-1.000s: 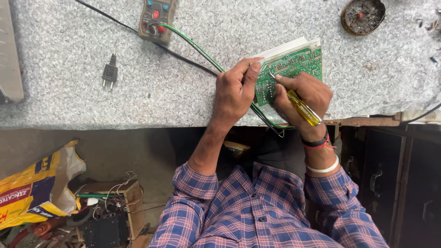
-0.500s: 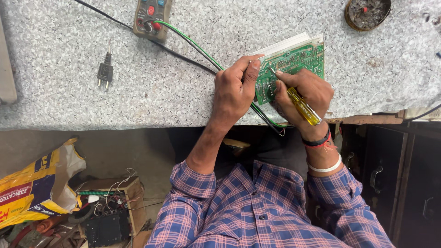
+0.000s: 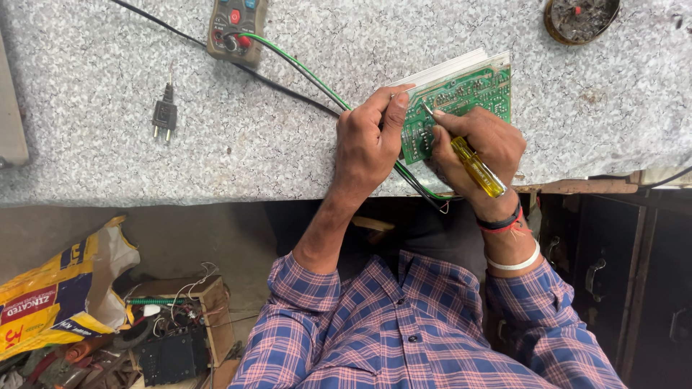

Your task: The person uses a yellow-handled screwdriver to probe and scrape various points on a green circuit board held in the left hand. The person repeatedly adjusts the board's orientation and continues scraping solder joints and traces across the board surface.

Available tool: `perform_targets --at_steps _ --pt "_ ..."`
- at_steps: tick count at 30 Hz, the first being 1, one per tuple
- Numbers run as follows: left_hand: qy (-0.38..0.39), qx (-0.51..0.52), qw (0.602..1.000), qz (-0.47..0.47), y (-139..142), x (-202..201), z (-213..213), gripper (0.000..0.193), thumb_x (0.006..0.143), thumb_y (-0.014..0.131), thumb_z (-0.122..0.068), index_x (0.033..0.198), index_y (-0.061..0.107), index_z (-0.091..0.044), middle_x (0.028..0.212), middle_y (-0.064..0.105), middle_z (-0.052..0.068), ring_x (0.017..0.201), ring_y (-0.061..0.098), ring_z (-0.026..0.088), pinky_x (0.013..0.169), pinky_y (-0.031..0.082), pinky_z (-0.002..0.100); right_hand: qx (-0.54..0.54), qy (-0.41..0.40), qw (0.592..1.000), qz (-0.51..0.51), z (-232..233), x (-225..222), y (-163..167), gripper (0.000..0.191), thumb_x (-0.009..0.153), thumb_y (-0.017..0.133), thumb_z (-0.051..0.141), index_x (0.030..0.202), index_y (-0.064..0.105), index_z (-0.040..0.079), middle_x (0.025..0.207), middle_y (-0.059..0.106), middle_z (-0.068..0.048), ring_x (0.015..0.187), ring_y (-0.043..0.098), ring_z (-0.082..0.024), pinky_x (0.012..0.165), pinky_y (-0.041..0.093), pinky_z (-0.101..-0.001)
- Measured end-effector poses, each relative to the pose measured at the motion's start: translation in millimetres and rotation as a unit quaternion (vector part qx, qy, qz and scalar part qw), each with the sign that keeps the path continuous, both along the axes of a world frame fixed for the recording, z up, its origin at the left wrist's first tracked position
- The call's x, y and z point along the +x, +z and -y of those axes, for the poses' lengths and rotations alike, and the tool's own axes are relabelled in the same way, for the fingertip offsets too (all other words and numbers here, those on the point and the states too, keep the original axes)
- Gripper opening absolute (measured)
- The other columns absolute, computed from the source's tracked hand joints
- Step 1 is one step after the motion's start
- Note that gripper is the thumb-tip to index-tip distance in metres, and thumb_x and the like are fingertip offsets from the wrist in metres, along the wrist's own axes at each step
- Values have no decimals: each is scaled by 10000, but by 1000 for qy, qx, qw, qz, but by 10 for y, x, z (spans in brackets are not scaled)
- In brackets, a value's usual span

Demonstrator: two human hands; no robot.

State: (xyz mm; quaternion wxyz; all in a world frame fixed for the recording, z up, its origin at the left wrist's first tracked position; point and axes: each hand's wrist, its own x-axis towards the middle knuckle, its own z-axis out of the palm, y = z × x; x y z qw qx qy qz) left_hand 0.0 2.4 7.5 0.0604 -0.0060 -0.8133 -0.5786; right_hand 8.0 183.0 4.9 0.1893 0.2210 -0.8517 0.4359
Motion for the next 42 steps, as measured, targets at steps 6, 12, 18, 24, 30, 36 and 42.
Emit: perform_targets --at_steps 6,12,18,24,30,36,42 --pt "4 -9 1000 15 16 11 -6 340 1089 537 -330 1182 728 -65 636 654 82 540 627 112 513 466 321 12 11 1000 -8 -14 1 14 173 900 807 -18 1050 734 29 745 565 -96 656 580 -230 614 433 -359" --pt "7 -8 1000 4 10 2 -12 346 1090 533 -338 1176 727 -65 666 682 84 554 666 116 518 482 319 15 2 1000 -15 11 -10 15 185 892 813 -13 1054 740 37 728 555 -91 643 571 -234 606 427 -365" --pt "2 -12 1000 0 8 2 -10 349 1092 529 -341 1178 725 -65 675 690 85 565 685 116 526 494 321 11 -1 1000 -5 -45 -16 -58 164 915 807 9 1061 740 44 755 584 -96 658 592 -225 618 441 -351" --pt "10 -8 1000 21 1 -3 -20 346 1076 546 -337 1182 732 -65 594 619 58 523 601 81 497 447 304 -231 -37 970 70 -150 14 -279 132 1089 669 92 1171 718 1 847 678 -72 675 635 -121 605 484 -241" --pt "7 40 999 6 -83 2 9 330 1085 580 -322 1185 737 -50 649 609 -21 593 496 22 511 399 259 -406 -131 903 43 -166 -105 -388 189 1142 633 163 1219 662 -7 989 695 -86 847 646 -137 720 483 -245" --pt "-3 128 992 -4 -171 35 85 306 1118 571 -282 1234 737 -53 770 594 -69 642 396 17 552 330 237 -302 -105 945 70 -110 -162 -207 189 1100 641 91 1259 589 2 1340 674 -117 1189 650 -159 1093 521 -311" --pt "-38 232 972 1 -218 47 129 330 1140 568 -150 1446 569 -27 987 656 40 832 480 58 734 374 225 -274 -38 952 132 -112 -153 -163 245 1078 663 49 1289 549 -1 1357 673 -117 942 600 -70 881 512 -225"
